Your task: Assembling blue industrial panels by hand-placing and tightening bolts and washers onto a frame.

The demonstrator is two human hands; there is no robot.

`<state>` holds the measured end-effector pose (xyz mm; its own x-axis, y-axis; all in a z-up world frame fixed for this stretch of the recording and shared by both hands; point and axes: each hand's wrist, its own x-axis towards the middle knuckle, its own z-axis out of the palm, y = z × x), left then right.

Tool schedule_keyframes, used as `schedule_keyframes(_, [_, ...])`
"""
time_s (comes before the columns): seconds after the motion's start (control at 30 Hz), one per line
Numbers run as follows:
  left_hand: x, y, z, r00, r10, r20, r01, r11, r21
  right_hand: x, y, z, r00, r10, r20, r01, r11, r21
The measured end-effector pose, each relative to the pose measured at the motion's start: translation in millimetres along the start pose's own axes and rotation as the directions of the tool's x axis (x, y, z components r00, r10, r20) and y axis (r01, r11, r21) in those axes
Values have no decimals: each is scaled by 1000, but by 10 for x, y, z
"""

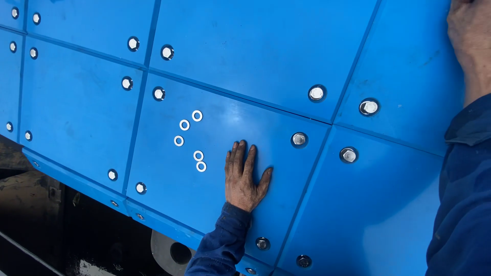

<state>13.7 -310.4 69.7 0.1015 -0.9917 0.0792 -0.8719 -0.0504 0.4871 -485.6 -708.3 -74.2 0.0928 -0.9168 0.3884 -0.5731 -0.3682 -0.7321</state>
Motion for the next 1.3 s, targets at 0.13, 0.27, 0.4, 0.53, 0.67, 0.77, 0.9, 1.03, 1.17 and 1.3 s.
schedule_keyframes(0.13, [0, -51, 57, 999, 47, -19, -48, 998, -39, -853, -2232, -28, 996, -53, -71, 49, 998, -49])
schedule_keyframes(0.27, [-117, -175, 211, 994, 53, -94, -64, 991, -117, -2033, -3864, -336, 766, 608, 210, -506, 368, 780])
schedule_keyframes(0.4, [-287, -278, 179, 977, -34, -210, -54, 916, -398, -3481, -4470, -459, 661, 533, 528, -546, -141, 826])
schedule_keyframes(0.53, [-1358, -61, -227, 967, -132, -219, -11, 834, -551, -4997, -4854, -399, 520, 552, 652, -654, -234, 719])
schedule_keyframes(0.67, [-2927, 117, -582, 944, -253, 211, 249, 130, -960, -6079, -4951, -44, 415, 489, 767, -748, -298, 594])
schedule_keyframes(0.77, [-3899, 99, -556, 851, -322, 415, 353, -236, -906, -6332, -5399, 242, 328, 559, 761, -933, 67, 353])
schedule_keyframes(0.9, [-4660, 9, -707, 653, -118, 748, 484, -694, -533, -6050, -6534, 498, 607, 198, 769, -359, 932, 43])
schedule_keyframes(1.03, [-5044, -255, -276, 762, -44, 646, 288, -871, -399, -6025, -7090, 569, 521, -178, 835, 71, 984, 165])
schedule_keyframes(1.17, [-5256, -381, -199, 771, -301, 561, 50, -850, -524, -6060, -7151, 480, 358, -468, 808, 290, 878, 380])
schedule_keyframes(1.3, [-5470, -392, 81, 658, -500, 564, -53, -777, -627, -5995, -7146, 326, 289, -250, 924, 26, 967, 253])
